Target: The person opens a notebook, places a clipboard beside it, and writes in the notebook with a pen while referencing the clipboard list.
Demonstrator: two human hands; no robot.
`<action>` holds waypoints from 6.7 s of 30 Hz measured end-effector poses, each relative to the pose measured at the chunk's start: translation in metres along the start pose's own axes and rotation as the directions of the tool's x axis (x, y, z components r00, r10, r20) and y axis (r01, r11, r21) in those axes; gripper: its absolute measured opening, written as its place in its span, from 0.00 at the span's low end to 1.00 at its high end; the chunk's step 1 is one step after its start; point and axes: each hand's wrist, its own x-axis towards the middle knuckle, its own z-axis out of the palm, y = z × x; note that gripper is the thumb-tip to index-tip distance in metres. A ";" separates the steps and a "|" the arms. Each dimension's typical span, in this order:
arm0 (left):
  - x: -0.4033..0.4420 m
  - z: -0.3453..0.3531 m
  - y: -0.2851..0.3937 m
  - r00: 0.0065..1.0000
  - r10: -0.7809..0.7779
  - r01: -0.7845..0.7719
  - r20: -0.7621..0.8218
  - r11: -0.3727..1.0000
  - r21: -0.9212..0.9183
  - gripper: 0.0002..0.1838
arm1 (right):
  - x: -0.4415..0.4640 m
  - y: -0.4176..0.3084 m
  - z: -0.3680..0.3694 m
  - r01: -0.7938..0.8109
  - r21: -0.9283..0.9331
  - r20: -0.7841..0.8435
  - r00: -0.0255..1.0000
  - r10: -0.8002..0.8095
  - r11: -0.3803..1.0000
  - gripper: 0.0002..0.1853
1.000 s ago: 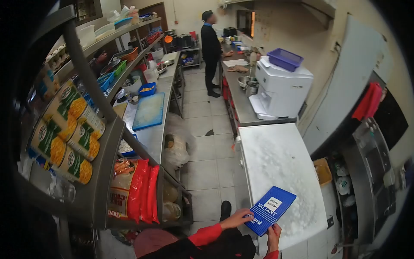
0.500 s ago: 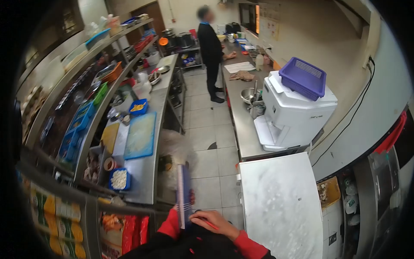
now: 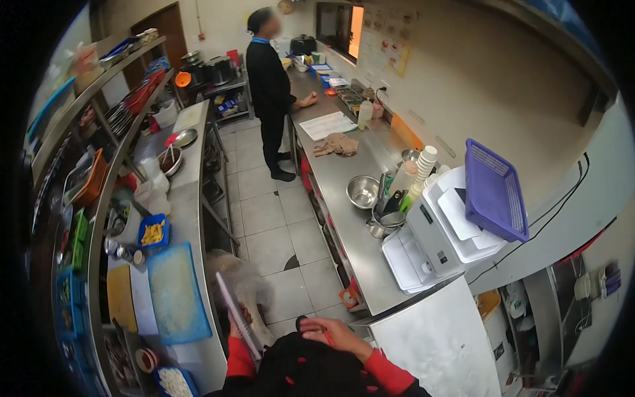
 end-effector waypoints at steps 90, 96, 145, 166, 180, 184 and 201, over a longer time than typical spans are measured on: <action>0.654 0.850 0.139 0.404 -0.563 -0.747 0.721 0.253 0.615 0.23 | 0.580 -0.002 -0.399 -0.172 0.228 -0.898 -0.417 0.139 0.958 0.26; 0.717 0.814 0.134 0.450 -0.419 -0.815 0.788 0.169 0.555 0.22 | 0.582 0.025 -0.416 -0.455 0.113 -0.967 -0.254 -0.007 0.883 0.29; 0.709 0.780 0.125 0.566 -0.418 -0.613 0.710 0.362 0.702 0.21 | 0.635 -0.014 -0.448 -0.142 -0.380 -0.925 0.088 -0.371 0.914 0.17; 0.686 0.790 0.129 0.566 -0.441 -0.587 0.697 0.377 0.716 0.23 | 0.586 0.076 -0.403 -0.642 -0.029 -0.974 -0.154 -0.165 0.767 0.25; 0.680 0.771 0.169 0.366 -0.695 -0.746 0.619 0.179 0.642 0.70 | 0.579 0.051 -0.417 -0.540 0.062 -0.932 -0.333 -0.145 0.840 0.21; 0.687 0.757 0.170 0.373 -0.684 -0.759 0.628 0.164 0.630 0.69 | 0.592 0.054 -0.416 -0.293 -0.011 -0.998 -0.052 -0.027 0.956 0.15; 0.725 0.761 0.173 0.462 -0.685 -0.563 0.563 0.264 0.783 0.47 | 0.580 0.093 -0.398 -0.542 0.002 -0.972 -0.198 -0.126 0.841 0.28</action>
